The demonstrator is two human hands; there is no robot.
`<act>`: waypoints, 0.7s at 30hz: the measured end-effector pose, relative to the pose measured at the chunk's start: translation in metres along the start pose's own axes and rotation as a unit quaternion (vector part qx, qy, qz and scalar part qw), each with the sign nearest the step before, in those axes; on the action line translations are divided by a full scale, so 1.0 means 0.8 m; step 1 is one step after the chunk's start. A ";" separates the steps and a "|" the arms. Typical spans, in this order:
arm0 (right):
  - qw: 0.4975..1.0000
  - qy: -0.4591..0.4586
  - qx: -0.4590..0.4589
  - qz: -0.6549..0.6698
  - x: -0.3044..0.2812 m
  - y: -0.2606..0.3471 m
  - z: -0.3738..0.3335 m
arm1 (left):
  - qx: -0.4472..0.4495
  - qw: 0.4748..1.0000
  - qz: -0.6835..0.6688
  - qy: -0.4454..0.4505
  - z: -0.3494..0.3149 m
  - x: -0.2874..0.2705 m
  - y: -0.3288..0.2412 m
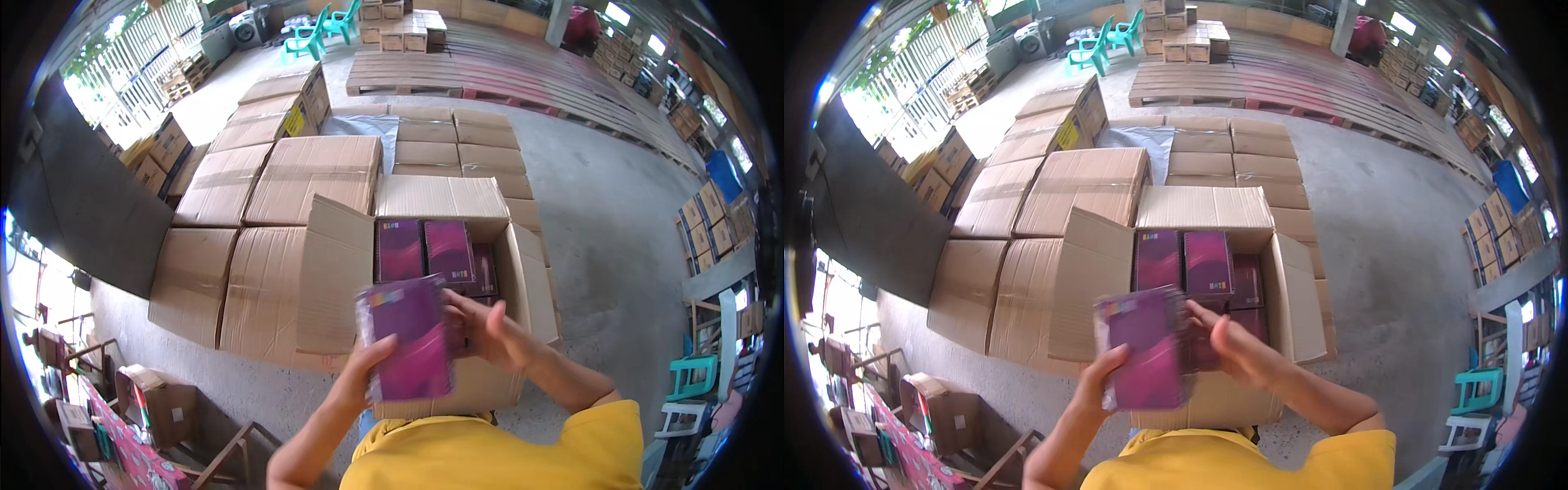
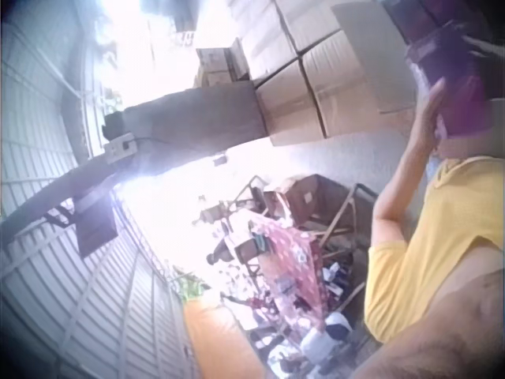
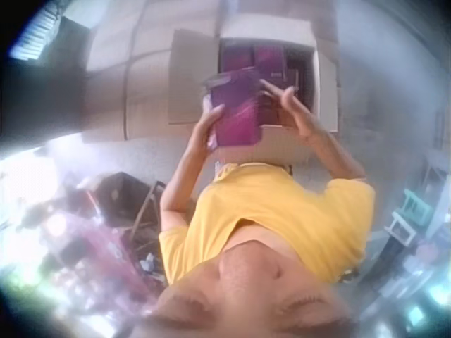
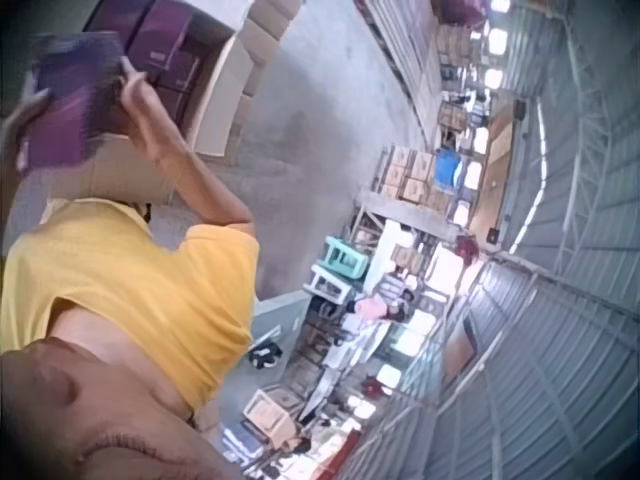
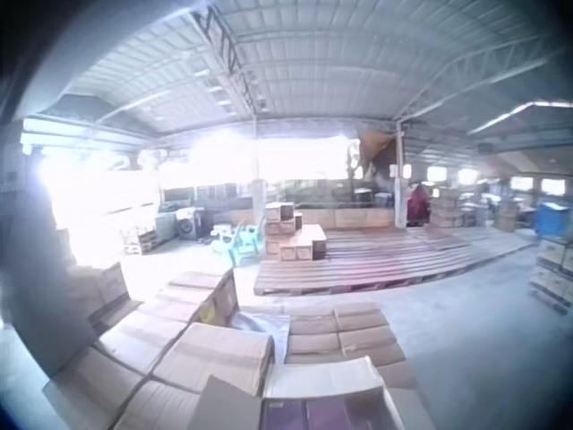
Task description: The person picks up stacks of notebooks from a table and places them into an open cardboard box on the floor. The person repeatedly transfers the notebooks from the table to the box and eventually picks up a roll of tape.
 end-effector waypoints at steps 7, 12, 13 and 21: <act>0.961 -0.053 0.270 0.012 0.014 -0.020 0.057 | -0.131 0.991 0.020 -0.026 0.101 0.011 0.040; 0.955 -0.050 0.250 0.153 0.006 -0.071 0.098 | 0.079 0.991 0.096 -0.046 0.013 0.022 -0.014; 0.959 -0.046 0.244 0.136 0.014 -0.070 0.097 | 0.124 0.988 0.090 0.002 -0.009 0.015 -0.026; 0.956 -0.043 0.286 0.035 0.019 -0.122 0.102 | 0.257 0.949 -0.057 -0.171 -0.132 -0.131 -0.027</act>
Point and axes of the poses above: each hand's wrist, its own z-axis towards the middle knuckle, its own x-axis out of the palm, y = z × x, the point moved 3 cm from there along z, towards the middle knuckle, and after that the axes turned 12 degrees about -y, right-handed, at the moved point
